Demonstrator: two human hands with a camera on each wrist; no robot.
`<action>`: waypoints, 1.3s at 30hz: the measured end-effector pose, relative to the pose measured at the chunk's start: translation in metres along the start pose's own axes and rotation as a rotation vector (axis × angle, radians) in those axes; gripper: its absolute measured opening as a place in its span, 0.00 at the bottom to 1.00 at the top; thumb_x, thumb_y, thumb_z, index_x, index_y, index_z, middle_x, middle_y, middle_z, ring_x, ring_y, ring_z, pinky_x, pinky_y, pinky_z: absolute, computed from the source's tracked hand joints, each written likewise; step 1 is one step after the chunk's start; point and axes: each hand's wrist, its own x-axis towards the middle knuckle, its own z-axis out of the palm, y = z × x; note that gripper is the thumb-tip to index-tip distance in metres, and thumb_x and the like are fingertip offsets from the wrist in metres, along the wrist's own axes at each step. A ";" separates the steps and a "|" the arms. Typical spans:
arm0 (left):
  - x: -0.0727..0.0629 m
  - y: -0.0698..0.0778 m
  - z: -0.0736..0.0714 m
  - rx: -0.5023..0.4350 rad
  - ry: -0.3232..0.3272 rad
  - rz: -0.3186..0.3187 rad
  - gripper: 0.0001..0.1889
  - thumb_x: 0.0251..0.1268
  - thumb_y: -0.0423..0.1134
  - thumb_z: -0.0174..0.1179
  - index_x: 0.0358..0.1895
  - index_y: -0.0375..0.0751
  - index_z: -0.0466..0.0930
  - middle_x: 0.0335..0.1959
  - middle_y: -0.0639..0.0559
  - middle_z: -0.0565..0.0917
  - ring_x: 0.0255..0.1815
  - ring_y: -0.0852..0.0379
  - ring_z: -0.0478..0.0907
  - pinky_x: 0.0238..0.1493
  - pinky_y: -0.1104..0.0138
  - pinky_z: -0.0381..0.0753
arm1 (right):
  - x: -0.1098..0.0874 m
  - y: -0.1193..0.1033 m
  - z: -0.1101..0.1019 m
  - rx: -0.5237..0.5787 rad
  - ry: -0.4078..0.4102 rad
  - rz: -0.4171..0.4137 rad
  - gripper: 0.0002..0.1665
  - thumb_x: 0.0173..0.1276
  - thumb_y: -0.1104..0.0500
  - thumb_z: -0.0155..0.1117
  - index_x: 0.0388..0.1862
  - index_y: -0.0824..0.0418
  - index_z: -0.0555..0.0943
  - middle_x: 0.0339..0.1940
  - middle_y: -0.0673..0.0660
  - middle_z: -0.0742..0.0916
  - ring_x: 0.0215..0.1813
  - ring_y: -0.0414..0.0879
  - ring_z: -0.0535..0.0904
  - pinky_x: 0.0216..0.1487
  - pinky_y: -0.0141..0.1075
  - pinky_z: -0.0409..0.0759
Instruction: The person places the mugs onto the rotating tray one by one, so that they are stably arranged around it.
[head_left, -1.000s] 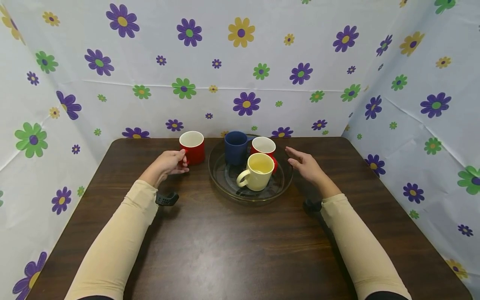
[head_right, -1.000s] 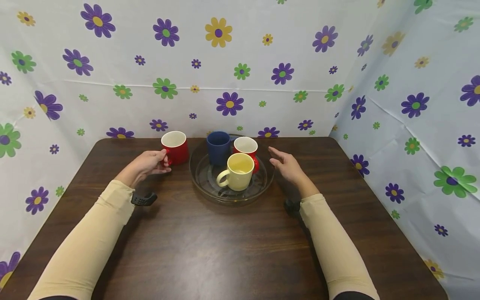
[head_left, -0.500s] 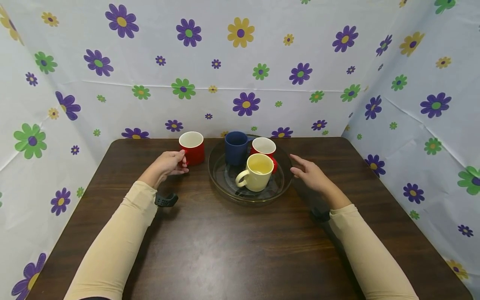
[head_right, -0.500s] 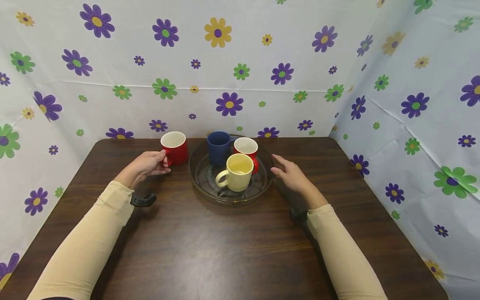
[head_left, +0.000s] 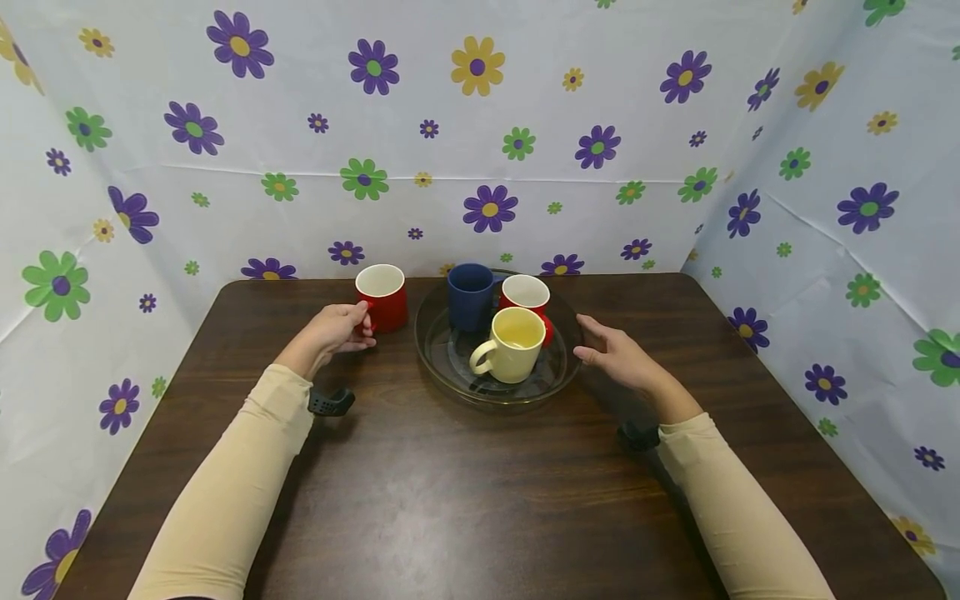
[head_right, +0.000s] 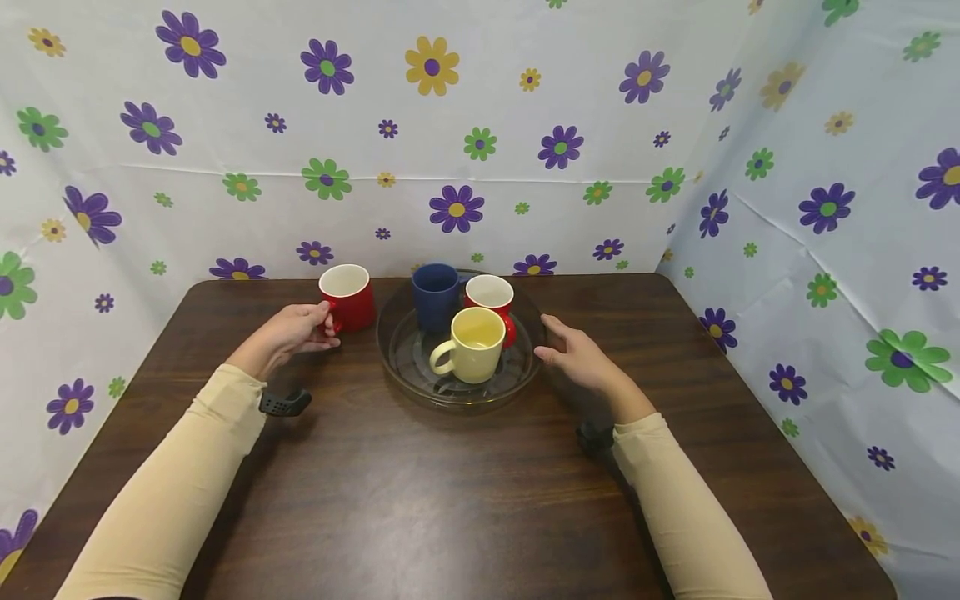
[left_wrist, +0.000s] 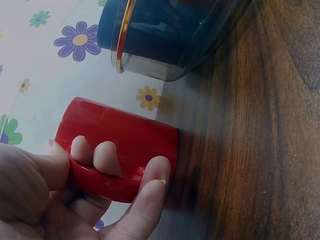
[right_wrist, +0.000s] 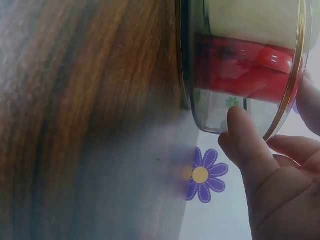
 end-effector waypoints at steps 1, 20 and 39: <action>0.000 0.000 0.000 0.001 0.000 0.002 0.23 0.83 0.52 0.42 0.42 0.33 0.74 0.36 0.47 0.77 0.44 0.50 0.85 0.57 0.59 0.83 | 0.000 0.000 0.000 0.003 -0.001 -0.001 0.45 0.77 0.51 0.62 0.83 0.63 0.53 0.83 0.66 0.54 0.82 0.64 0.48 0.77 0.59 0.53; 0.001 0.000 -0.001 0.035 0.011 -0.001 0.23 0.83 0.52 0.41 0.43 0.33 0.73 0.38 0.45 0.77 0.47 0.48 0.84 0.55 0.62 0.84 | 0.008 0.002 -0.004 0.074 -0.035 -0.013 0.43 0.79 0.57 0.59 0.83 0.65 0.50 0.83 0.67 0.51 0.82 0.64 0.49 0.74 0.57 0.60; 0.001 -0.003 0.000 0.022 0.012 0.011 0.23 0.83 0.52 0.43 0.40 0.35 0.74 0.36 0.47 0.78 0.43 0.51 0.85 0.53 0.62 0.85 | 0.018 0.003 -0.007 0.113 -0.067 -0.004 0.39 0.80 0.65 0.53 0.83 0.64 0.49 0.83 0.67 0.49 0.73 0.69 0.67 0.67 0.55 0.71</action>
